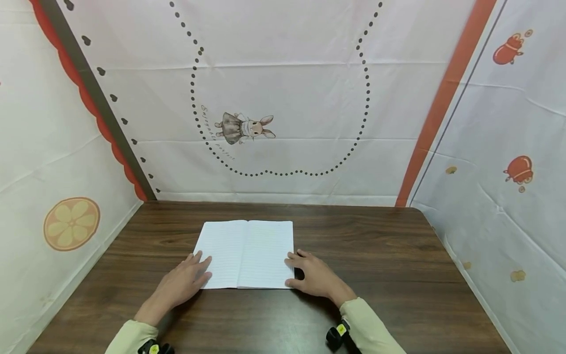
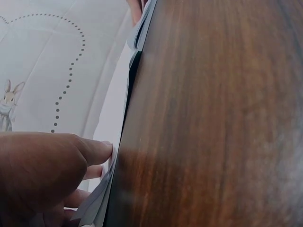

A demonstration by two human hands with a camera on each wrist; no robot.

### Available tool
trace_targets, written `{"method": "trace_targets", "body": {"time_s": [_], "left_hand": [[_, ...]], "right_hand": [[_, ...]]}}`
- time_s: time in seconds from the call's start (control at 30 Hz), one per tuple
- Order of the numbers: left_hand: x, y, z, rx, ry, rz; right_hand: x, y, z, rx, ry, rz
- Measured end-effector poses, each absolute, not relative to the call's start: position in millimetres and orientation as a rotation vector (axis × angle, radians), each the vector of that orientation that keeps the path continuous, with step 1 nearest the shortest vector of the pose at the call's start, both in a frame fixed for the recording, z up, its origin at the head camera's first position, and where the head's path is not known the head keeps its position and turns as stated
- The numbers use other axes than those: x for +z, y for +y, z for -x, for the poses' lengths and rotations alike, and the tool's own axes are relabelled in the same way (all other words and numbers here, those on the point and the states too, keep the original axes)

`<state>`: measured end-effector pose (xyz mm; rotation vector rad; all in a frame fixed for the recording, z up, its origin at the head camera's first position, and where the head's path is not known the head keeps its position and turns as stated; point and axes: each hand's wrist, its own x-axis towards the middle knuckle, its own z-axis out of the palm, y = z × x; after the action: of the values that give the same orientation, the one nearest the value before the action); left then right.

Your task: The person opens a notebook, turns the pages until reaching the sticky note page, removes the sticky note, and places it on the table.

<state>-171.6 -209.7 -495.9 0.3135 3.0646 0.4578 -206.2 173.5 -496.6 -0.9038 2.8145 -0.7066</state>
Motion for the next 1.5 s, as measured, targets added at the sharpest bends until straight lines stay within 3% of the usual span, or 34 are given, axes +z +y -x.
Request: {"method": "trace_targets", "body": {"time_s": [0.8,1.2,1.5], "left_hand": [[-484.7,-194.7,177.3,0.402,3.157,-0.366],[-462.4,-113.6,182.8,0.516,3.147,-1.152],[-473.5,-75.2,192.2,0.204,3.013,-1.352]], "right_hand": [[-501.6,161.3,200.6,-0.816,2.947,0.730],[-505.6,159.6,201.9,-0.817,2.957,0.727],[-506.7,158.6,202.6,-0.806,2.956,0.756]]}}
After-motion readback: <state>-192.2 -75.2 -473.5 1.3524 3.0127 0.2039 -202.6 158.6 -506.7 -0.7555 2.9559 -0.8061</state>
